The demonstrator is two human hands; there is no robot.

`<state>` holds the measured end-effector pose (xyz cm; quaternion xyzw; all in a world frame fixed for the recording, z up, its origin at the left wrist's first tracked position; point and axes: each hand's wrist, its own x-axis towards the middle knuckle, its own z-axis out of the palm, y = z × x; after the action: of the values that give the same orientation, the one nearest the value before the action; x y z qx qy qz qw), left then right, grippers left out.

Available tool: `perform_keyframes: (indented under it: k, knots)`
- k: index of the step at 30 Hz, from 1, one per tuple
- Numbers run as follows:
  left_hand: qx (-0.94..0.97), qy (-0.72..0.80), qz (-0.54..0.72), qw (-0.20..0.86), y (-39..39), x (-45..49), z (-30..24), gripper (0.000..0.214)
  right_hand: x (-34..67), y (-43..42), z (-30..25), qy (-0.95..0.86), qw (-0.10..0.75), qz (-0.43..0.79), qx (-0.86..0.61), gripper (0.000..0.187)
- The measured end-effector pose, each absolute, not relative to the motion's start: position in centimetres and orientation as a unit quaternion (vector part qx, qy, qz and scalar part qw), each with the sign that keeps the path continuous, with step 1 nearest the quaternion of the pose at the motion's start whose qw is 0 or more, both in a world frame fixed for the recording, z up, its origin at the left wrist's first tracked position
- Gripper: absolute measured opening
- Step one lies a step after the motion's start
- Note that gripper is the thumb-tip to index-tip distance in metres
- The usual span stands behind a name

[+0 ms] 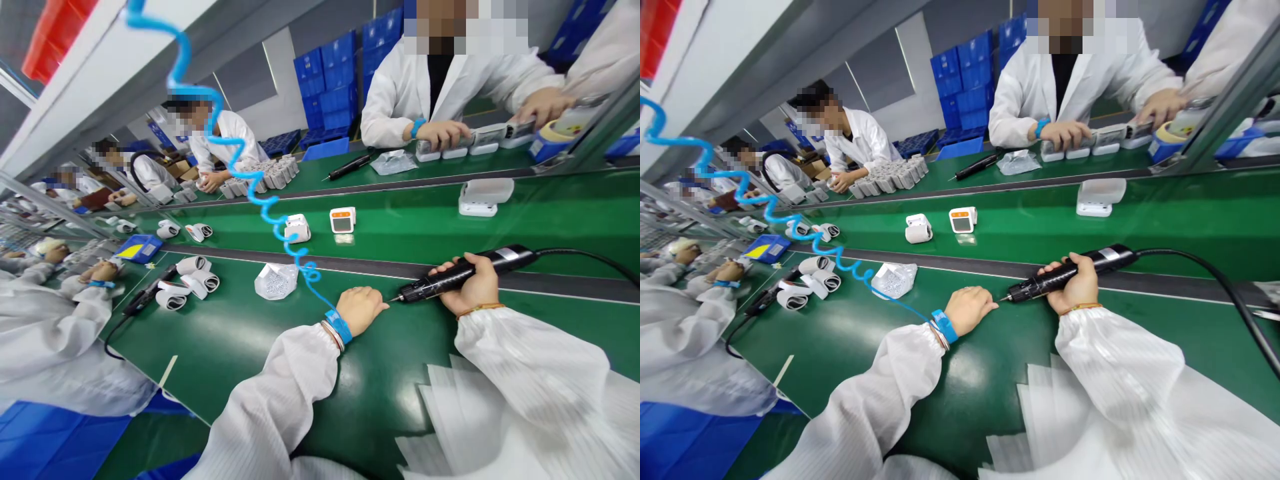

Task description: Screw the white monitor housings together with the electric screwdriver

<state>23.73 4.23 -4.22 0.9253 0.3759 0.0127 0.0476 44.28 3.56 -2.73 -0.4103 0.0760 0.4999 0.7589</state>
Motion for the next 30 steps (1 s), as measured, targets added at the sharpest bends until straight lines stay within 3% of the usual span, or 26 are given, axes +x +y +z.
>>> perform_keyframes:
  k: [11, 18, 25, 30]
  knots:
    - [0.926, 0.374, 0.029, 0.041, 4.5, 23.9, -4.3, 0.026, 43.7, 3.7, -2.4, 0.076, 0.767, 0.501, -0.395, 0.015]
    - [0.841, 0.446, 0.286, 0.106, 10.0, 25.2, -3.3, 0.063, 43.2, 3.7, -2.3, 0.091, 0.776, 0.490, -0.388, 0.011]
    - [0.792, 0.520, 0.305, 0.091, 18.1, 31.4, -1.5, 0.070, 42.9, 3.9, -2.6, 0.096, 0.785, 0.479, -0.381, 0.014]
    - [0.727, 0.554, 0.350, 0.205, 19.3, 33.3, -2.4, 0.059, 42.8, 4.0, -3.0, 0.091, 0.789, 0.477, -0.376, 0.022]
